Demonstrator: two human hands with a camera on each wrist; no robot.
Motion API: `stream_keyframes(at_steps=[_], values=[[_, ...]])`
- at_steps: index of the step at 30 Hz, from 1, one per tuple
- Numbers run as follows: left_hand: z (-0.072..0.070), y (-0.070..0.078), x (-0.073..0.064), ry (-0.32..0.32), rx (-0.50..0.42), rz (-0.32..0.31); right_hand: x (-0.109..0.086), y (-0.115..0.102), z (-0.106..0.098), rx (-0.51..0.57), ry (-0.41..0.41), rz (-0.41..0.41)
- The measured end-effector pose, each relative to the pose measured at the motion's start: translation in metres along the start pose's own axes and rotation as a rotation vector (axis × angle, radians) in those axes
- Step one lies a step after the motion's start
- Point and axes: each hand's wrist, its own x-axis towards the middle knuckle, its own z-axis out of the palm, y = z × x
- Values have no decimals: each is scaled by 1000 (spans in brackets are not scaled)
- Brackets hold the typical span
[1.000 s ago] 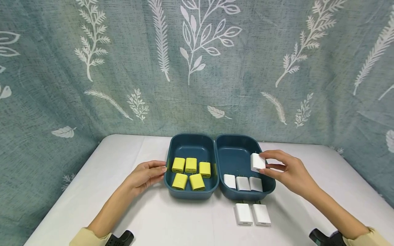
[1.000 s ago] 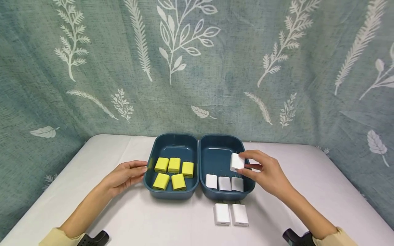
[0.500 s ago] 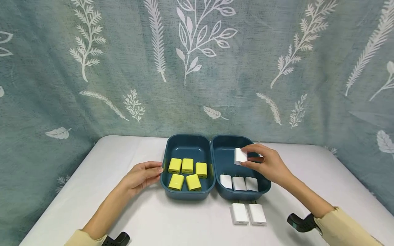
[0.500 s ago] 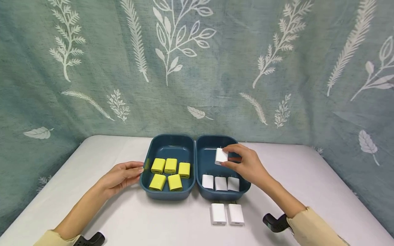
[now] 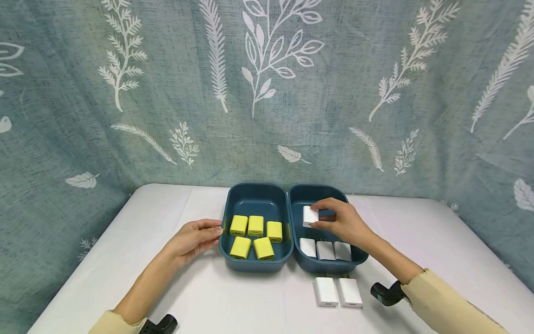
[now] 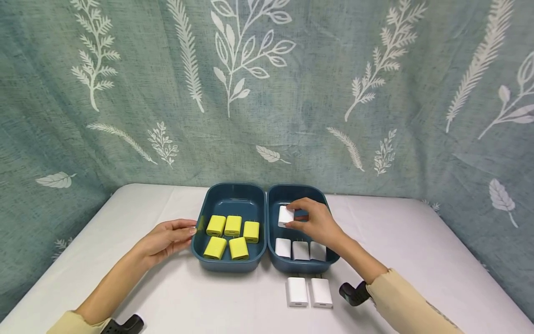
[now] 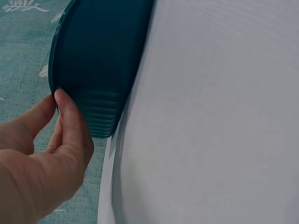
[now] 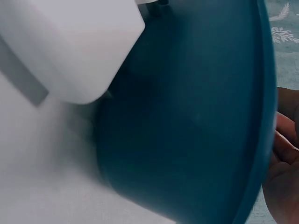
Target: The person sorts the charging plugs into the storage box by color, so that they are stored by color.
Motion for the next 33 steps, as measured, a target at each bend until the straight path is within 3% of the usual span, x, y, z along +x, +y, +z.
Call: stream_keyframes(at_steps=[14,33], values=[[-1,0,0,7,1,-4,10,8,11,12,-89,53],[0,0,0,21,11,-9,15,13,24,-59,-123,86]])
